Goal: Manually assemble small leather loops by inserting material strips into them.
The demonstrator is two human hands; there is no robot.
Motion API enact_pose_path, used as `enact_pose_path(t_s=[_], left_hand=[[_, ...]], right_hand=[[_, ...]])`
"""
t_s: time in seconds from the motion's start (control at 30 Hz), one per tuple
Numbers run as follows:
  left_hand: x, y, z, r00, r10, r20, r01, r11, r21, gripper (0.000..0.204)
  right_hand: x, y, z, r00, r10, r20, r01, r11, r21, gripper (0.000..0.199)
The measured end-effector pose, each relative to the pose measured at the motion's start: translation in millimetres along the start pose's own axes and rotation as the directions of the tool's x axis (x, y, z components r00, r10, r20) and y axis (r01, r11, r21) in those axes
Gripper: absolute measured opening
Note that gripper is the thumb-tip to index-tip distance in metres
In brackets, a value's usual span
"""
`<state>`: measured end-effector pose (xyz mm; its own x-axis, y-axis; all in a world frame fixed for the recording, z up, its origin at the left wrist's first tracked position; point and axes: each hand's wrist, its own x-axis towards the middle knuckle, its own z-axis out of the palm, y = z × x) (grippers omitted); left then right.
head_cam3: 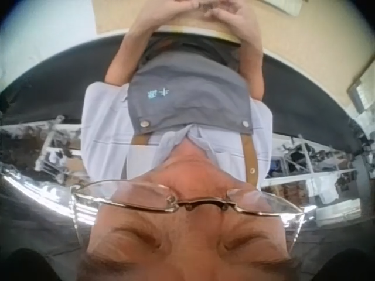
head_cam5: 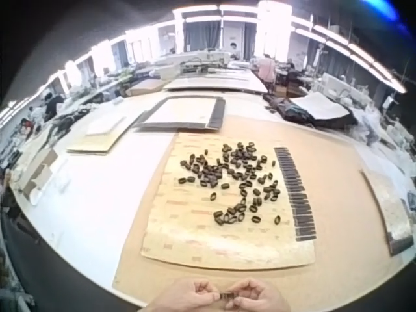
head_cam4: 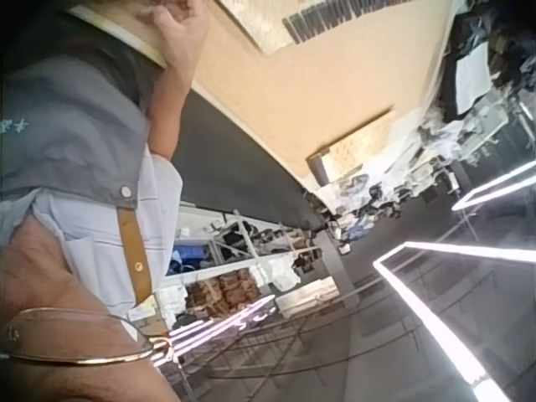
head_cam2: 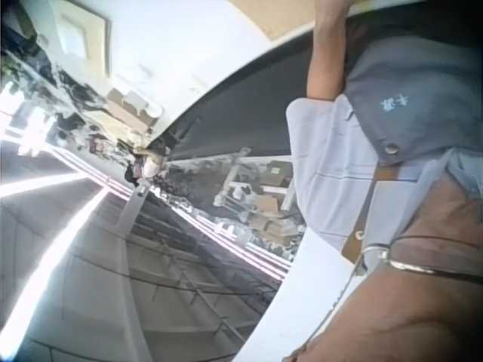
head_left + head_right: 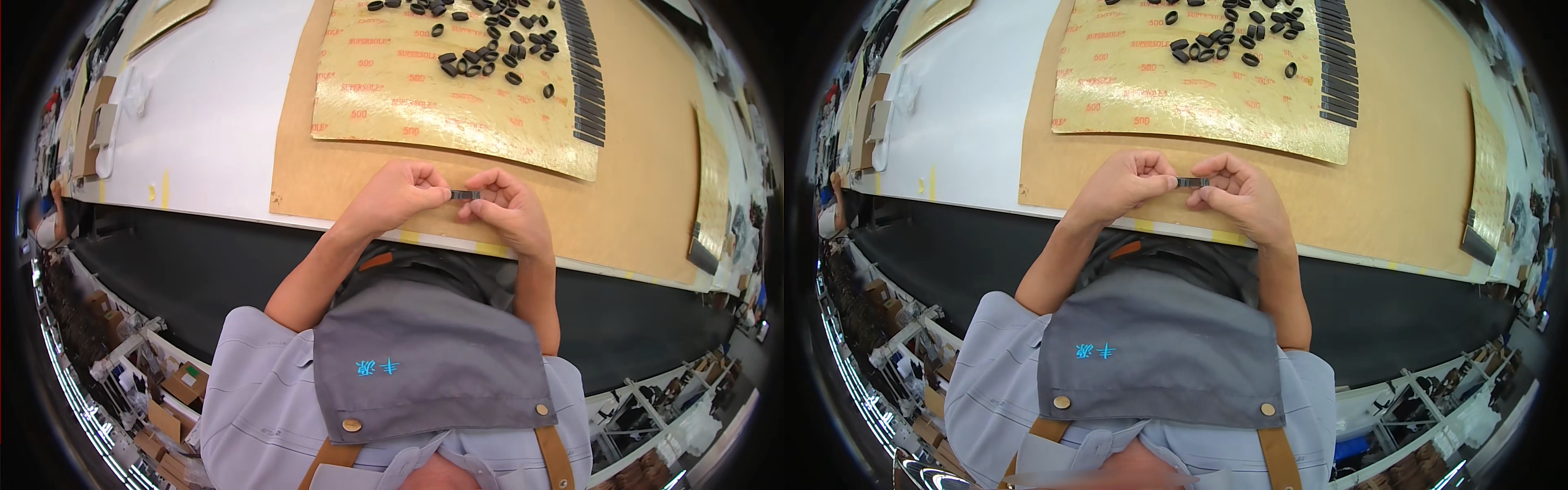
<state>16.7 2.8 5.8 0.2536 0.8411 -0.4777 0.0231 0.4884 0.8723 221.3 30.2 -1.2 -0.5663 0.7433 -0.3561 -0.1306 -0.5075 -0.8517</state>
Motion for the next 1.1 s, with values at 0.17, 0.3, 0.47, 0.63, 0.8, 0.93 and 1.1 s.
enact_pose_path(t_s=[0.17, 0.3, 0.47, 0.63, 0.8, 0.93, 1.1], left_hand=[[1.3, -2.1, -1.1, 1.000, 0.010, 0.009, -0.009, 1.000, -0.021, 0.012], [2.6, -4.1, -1.4, 1.000, 0.008, -0.001, -0.008, 1.000, -0.002, 0.012], [3.8, -4.7, -0.9, 1.000, 0.020, 0.007, -0.021, 1.000, 0.022, 0.011], [4.7, -4.0, -0.5, 1.000, 0.017, 0.020, -0.017, 1.000, 0.017, 0.011], [4.5, -2.2, -0.6, 1.000, -0.001, 0.031, 0.000, 0.999, 0.036, 0.010], [5.1, -3.2, -0.6, 1.000, 0.010, 0.027, -0.012, 0.998, 0.068, 0.010], [5.7, -2.8, -0.9, 0.999, 0.004, 0.032, -0.006, 0.997, 0.074, 0.011]], right_hand=[[-2.3, -0.3, -6.7, 0.998, -0.005, 0.062, 0.000, 0.997, 0.075, 0.014], [-1.3, -1.2, -8.1, 0.997, -0.002, 0.080, -0.003, 0.998, 0.064, 0.014], [0.8, -5.0, -4.1, 0.997, 0.063, 0.035, -0.064, 0.998, 0.022, 0.012], [1.8, -5.2, 0.0, 0.998, 0.060, 0.014, -0.060, 0.998, 0.027, 0.011], [2.6, -3.7, 0.8, 0.999, 0.048, 0.021, -0.047, 0.999, -0.016, 0.010], [2.5, -4.0, 0.7, 0.998, 0.057, 0.021, -0.056, 0.998, -0.037, 0.011], [2.7, -2.8, 0.9, 0.998, 0.056, 0.018, -0.056, 0.998, -0.021, 0.011]])
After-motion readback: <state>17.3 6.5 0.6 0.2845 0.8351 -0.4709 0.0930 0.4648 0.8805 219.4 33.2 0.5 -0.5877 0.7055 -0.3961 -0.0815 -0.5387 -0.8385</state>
